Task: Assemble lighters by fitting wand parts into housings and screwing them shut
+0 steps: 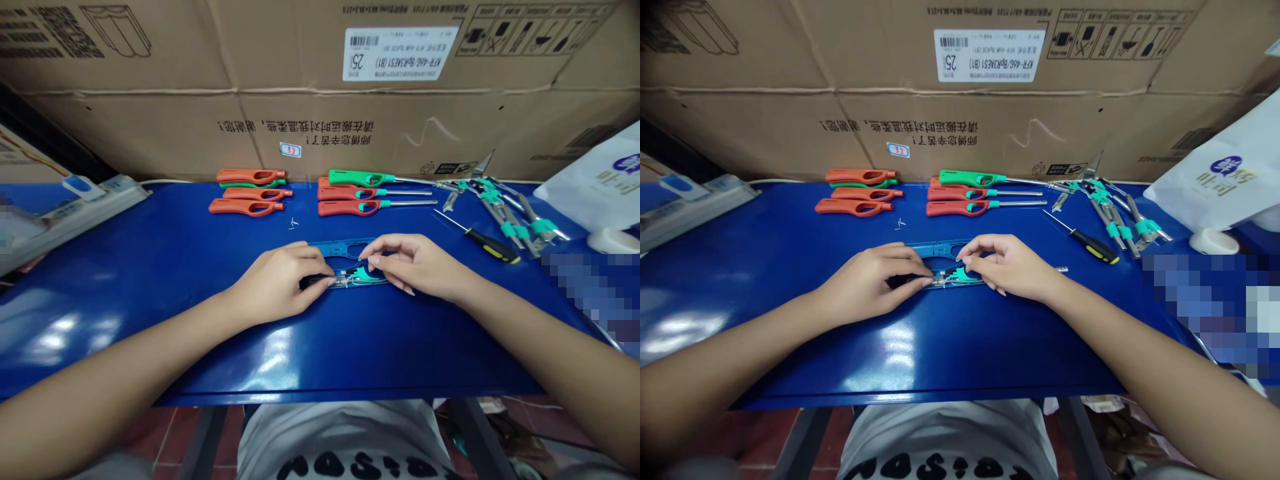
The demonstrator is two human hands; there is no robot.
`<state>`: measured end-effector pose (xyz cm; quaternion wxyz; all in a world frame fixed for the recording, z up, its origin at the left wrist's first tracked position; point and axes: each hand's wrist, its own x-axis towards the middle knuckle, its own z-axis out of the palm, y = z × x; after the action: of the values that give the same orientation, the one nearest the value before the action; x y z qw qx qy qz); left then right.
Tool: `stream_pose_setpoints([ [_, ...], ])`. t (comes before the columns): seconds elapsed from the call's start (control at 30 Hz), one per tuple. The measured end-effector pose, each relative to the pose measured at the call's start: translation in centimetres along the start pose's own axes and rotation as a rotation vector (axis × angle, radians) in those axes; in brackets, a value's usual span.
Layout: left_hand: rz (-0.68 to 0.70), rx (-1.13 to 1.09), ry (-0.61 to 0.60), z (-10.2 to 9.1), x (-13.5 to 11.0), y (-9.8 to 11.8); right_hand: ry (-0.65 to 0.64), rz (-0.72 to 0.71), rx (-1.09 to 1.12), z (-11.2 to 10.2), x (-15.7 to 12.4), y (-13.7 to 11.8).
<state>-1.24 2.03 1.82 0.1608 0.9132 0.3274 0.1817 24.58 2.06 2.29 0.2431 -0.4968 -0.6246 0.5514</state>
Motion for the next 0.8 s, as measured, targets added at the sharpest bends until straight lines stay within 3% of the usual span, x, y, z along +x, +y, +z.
stream_pose_setpoints([
  [0.13,-0.078,-0.148,0.024,0.3,0.2,-0.2,0.023,-0.050,-0.066,-0.1,-0.1,0.5],
  [0.33,-0.171,-0.153,0.010,0.0,0.2,-0.1,0.097,-0.415,-0.480,-0.1,-0.1,1.4],
  [0.57,-0.058,0.027,0.056,-0.4,-0.1,-0.1,0.159,-0.550,-0.712,-1.6,-0.5,0.8],
  [0.8,0.168,0.074,0.030,0.5,-0.2,0.2,-0.042,-0.504,-0.745,-2.2,-0.8,0.5],
])
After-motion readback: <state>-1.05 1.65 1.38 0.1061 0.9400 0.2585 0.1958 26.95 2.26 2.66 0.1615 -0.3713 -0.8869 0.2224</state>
